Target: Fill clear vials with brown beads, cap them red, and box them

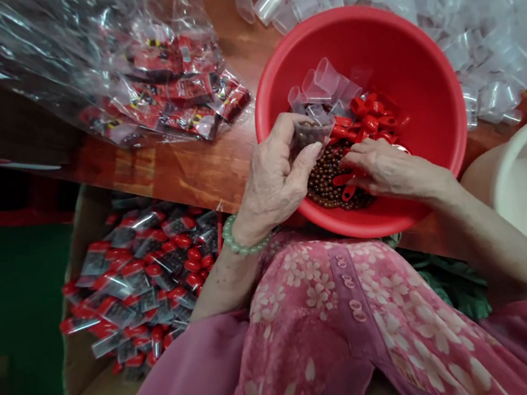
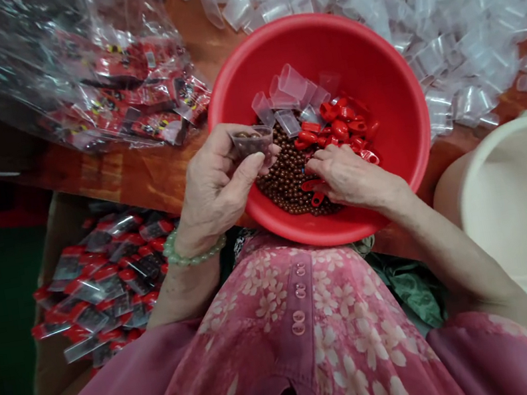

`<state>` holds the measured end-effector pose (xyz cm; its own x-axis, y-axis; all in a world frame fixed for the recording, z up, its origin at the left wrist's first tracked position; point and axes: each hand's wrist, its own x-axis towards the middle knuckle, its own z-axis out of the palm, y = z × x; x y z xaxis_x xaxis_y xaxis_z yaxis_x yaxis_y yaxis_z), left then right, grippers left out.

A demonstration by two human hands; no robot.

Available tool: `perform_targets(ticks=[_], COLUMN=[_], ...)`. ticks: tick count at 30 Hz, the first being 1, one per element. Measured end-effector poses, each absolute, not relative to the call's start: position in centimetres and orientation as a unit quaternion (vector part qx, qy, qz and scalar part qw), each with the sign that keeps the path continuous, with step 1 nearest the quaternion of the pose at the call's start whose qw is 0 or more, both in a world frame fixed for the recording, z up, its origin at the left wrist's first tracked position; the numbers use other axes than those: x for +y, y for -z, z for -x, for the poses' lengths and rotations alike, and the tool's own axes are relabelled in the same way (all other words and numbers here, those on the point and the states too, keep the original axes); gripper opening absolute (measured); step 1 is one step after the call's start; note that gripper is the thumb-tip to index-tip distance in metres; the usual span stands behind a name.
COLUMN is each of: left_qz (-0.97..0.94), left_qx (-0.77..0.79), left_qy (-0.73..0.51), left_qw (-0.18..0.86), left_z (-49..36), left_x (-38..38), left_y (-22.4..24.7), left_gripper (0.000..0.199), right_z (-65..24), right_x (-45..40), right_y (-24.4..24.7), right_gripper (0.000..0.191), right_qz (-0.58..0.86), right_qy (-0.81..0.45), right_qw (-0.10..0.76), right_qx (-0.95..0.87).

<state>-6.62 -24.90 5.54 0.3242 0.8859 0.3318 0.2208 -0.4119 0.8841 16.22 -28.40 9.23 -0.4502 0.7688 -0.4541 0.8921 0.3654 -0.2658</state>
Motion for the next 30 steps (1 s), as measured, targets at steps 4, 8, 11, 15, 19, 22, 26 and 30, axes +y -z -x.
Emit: perform_targets(ticks=[4,8,11,15,19,22,26,30], left_qz=[-0.707,-0.698,-0.694,-0.644,-0.557,-0.514,-0.481,-0.444], left_qx=[0.353,0.339,0.343,0.338,0.313,0.332,0.348,0.347], left_qy=[-0.396,-0.391,-0.386,-0.391,-0.4,-0.399,-0.382,-0.409], left_qw=[0.468,0.495,0.502,0.564,0.657,0.683,0.708,0.718], left_z=[6.7,6.8,6.9,6.8,5.9,4.9,4.2,4.2], left_x=[-24.9,-25.1,-25.2,-25.4,-25.8,-26.2,-26.4,-26.3], left_y=[-6.5,-7.0,-7.1,-7.3,-7.6,-8.1,-8.4,-8.3], left_gripper=[0.025,0.022,0.02,0.019,0.023,0.025,0.031,0.038], right_z=[-14.7,-15.0,-16.4,-17.9,-17.7,-16.7,-15.5,-14.9], right_x=[-28.6,-28.6,-28.8,-29.3,-29.6,-29.5,-29.7,-30.3], right_y=[-8.5,-8.6,-9.0,-9.1,-9.0,-9.3,-9.3,-9.0], right_gripper=[0.016,0.022,0.023,0.024,0.027,0.026,0.024,0.023], right_qz=[-0.49,-0.497,-0.544,-0.585,-0.537,-0.502,-0.49,-0.516], right_qy=[0.242,0.249,0.298,0.395,0.444,0.473,0.468,0.422], right_qw=[0.184,0.103,-0.11,-0.407,-0.551,-0.586,-0.613,-0.592], right_qx=[0.817,0.825,0.777,0.58,0.459,0.426,0.407,0.453])
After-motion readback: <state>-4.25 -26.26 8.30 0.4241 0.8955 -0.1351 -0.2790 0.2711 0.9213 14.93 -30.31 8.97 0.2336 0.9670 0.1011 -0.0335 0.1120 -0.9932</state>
